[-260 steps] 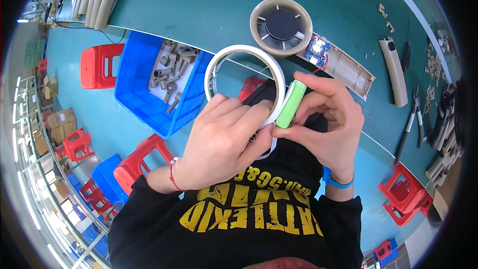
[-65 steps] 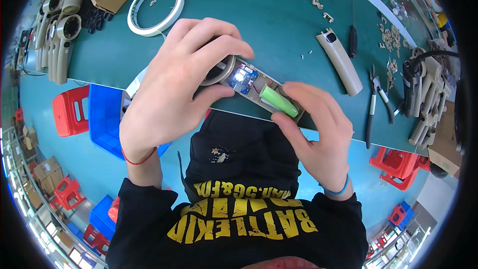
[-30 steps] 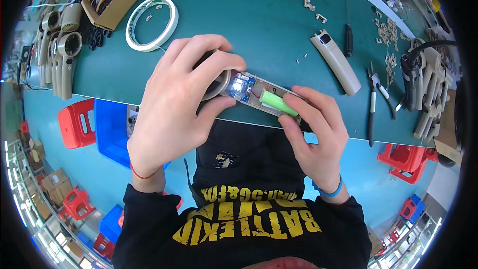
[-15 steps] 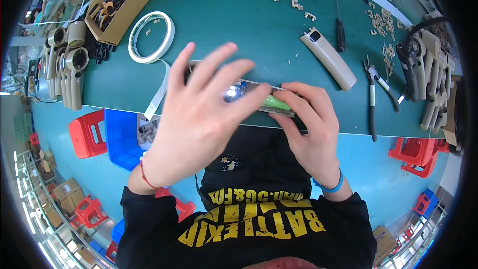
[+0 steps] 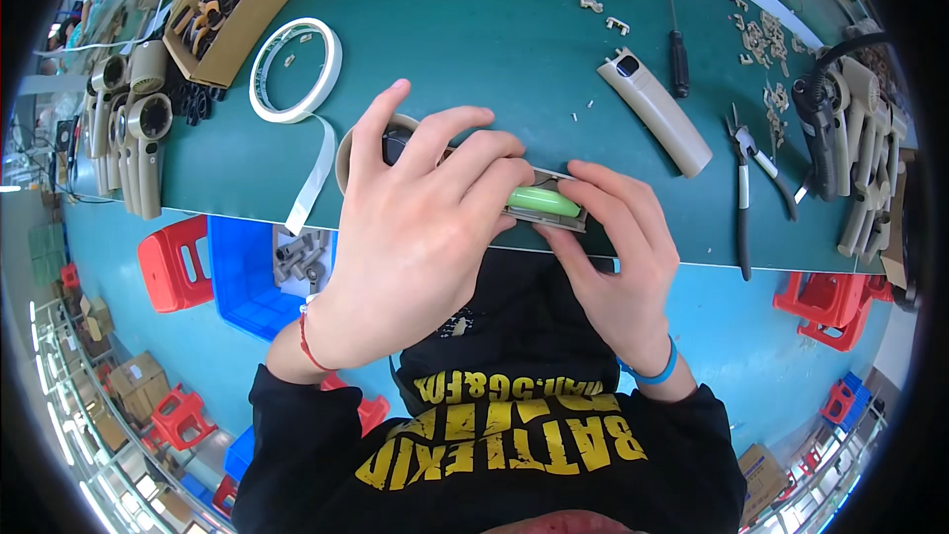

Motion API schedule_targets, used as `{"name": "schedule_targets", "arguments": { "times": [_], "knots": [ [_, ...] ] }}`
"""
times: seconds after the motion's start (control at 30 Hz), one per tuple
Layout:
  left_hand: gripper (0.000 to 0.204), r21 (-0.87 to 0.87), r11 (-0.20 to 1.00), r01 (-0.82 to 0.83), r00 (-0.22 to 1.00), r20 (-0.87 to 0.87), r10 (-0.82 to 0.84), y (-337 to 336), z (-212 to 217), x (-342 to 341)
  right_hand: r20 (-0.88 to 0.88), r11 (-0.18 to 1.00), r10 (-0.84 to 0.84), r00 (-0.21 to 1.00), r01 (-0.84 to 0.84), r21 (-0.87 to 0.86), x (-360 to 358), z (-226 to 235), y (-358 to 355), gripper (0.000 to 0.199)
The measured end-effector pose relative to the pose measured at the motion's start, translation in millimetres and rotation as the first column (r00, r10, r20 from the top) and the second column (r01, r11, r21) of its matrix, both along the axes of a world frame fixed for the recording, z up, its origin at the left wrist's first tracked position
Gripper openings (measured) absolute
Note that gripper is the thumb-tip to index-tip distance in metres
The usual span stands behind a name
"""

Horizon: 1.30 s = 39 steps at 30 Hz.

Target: The person assembles a handheld fan by installing a circuit board and a taped battery into the plastic casing, fastening screws with an electric screwdriver, snapping the outer casing shut, securing the bottom with the electric screwdriver, and testing the fan by pressing its power button.

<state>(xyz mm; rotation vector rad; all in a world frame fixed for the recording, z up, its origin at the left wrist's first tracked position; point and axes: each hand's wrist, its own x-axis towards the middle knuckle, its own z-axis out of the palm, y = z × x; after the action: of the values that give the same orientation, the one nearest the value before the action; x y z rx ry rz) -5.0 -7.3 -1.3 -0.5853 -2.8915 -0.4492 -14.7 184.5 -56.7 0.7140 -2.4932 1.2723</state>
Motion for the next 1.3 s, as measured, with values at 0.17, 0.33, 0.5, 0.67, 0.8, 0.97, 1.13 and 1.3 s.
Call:
{"name": "schedule_targets", "arguments": {
  "times": [0.17, 0.33, 0.5, 0.67, 0.8, 0.97, 1.13, 1.3],
  "knots": [
    [0.035, -0.033, 0.999, -0.012, 0.999, -0.035, 0.011, 0.5, -5.0, 2.8, 0.065, 0.999, 0.041, 0.997, -0.042, 0.009, -4.2, 5.0, 1.0, 0.04],
    [0.039, -0.067, 0.997, -0.028, 0.997, -0.079, 0.022, 1.2, -7.6, 2.7, 0.023, 0.997, 0.029, 0.999, -0.031, 0.071, -5.2, 6.9, -0.7, 0.039],
    [0.039, -0.066, 0.997, -0.026, 0.997, -0.072, 0.021, 1.1, -7.9, 3.8, 0.02, 0.996, 0.026, 0.999, -0.028, 0.089, -2.5, 5.1, 1.8, 0.041],
    [0.036, -0.071, 0.997, -0.028, 0.998, -0.06, 0.023, 1.6, -5.2, 2.5, 0.067, 0.998, 0.042, 0.997, -0.046, 0.052, -2.3, 3.0, 5.0, 0.04],
    [0.033, -0.044, 0.999, -0.021, 0.999, -0.039, 0.019, 2.7, 0.1, 2.3, 0.073, 0.997, 0.054, 0.996, -0.057, 0.043, -2.8, 8.1, 3.9, 0.039],
    [0.033, -0.047, 0.999, -0.014, 1.0, -0.023, 0.013, 1.7, -1.1, 0.2, 0.089, 0.996, 0.063, 0.994, -0.068, 0.054, -5.4, 6.7, 2.5, 0.039],
    [0.035, -0.034, 0.999, -0.011, 0.999, -0.052, 0.009, 0.1, -3.3, 2.8, 0.056, 0.997, 0.066, 0.996, -0.068, 0.044, -4.7, 2.9, 4.3, 0.04],
    [0.036, -0.02, 1.0, 0.015, 0.999, -0.033, -0.015, -1.9, -1.9, 2.2, 0.038, 0.997, 0.064, 0.997, -0.065, 0.033, -3.8, 3.5, 5.9, 0.04]
  ]
}}
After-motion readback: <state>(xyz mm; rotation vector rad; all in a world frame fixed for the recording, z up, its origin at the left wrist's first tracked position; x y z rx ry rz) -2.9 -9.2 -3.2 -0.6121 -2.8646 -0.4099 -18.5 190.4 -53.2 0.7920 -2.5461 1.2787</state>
